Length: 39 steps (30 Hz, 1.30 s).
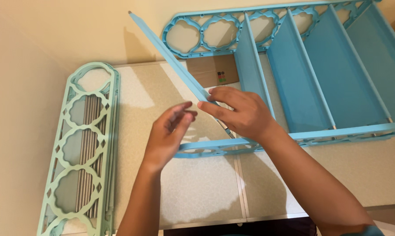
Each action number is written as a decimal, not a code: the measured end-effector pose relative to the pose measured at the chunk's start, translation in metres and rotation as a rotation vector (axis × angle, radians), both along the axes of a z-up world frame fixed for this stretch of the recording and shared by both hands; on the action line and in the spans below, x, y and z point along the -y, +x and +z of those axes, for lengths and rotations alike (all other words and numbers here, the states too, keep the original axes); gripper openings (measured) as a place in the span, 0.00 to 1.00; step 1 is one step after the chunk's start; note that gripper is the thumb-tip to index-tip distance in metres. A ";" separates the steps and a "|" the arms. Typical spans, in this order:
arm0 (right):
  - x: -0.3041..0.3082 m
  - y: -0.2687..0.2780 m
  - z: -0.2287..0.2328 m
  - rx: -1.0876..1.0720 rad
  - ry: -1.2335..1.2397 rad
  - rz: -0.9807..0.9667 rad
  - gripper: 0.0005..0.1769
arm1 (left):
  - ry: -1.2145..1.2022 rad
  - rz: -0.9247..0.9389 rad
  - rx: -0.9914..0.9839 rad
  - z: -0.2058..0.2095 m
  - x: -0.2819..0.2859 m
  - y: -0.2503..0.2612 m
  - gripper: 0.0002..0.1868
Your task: The person assembles a light blue plastic storage shelf by inserting metal rods into frame slots and attaching fabric shelves. They align and secure each shelf layer, then position the completed unit upright on the table.
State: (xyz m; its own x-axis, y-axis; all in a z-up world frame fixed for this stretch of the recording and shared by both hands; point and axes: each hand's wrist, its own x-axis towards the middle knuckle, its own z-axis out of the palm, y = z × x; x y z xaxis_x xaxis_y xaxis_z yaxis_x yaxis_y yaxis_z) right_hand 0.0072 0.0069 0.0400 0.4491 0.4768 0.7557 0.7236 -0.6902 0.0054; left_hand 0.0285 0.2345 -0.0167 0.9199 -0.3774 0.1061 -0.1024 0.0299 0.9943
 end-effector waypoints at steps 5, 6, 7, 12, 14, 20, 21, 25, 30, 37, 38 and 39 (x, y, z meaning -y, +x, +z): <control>0.000 -0.003 -0.002 -0.056 -0.011 0.000 0.20 | -0.108 0.047 -0.038 0.003 0.005 0.016 0.28; 0.000 -0.005 -0.003 -0.074 -0.031 -0.014 0.22 | -0.121 0.066 -0.061 0.003 0.006 0.018 0.29; 0.000 -0.008 -0.004 -0.092 -0.051 -0.027 0.24 | -0.141 0.074 -0.091 0.003 0.008 0.021 0.31; 0.003 -0.022 -0.010 -0.146 -0.056 -0.022 0.23 | -0.137 0.098 -0.230 -0.001 0.015 0.037 0.39; 0.003 -0.029 -0.012 -0.173 -0.034 -0.026 0.22 | -0.084 0.081 -0.234 -0.003 0.019 0.043 0.41; 0.002 -0.044 -0.020 -0.266 0.020 -0.060 0.22 | 0.006 0.014 -0.207 -0.005 0.037 0.064 0.42; 0.002 -0.045 -0.020 -0.281 0.015 -0.065 0.23 | 0.046 0.031 -0.188 -0.005 0.040 0.067 0.43; 0.003 -0.051 -0.021 -0.369 0.025 -0.048 0.26 | -0.032 -0.052 -0.233 -0.003 0.051 0.075 0.44; 0.008 -0.055 -0.015 -0.457 0.051 0.005 0.30 | 0.017 -0.092 -0.216 0.004 0.061 0.076 0.45; 0.014 -0.057 -0.004 -0.556 0.027 0.075 0.46 | 0.086 -0.147 -0.126 0.022 0.070 0.071 0.42; 0.014 -0.058 -0.003 -0.554 0.013 0.071 0.46 | 0.101 -0.149 -0.113 0.025 0.071 0.070 0.41; 0.014 -0.058 -0.002 -0.551 -0.002 0.068 0.46 | 0.117 -0.150 -0.100 0.027 0.071 0.069 0.40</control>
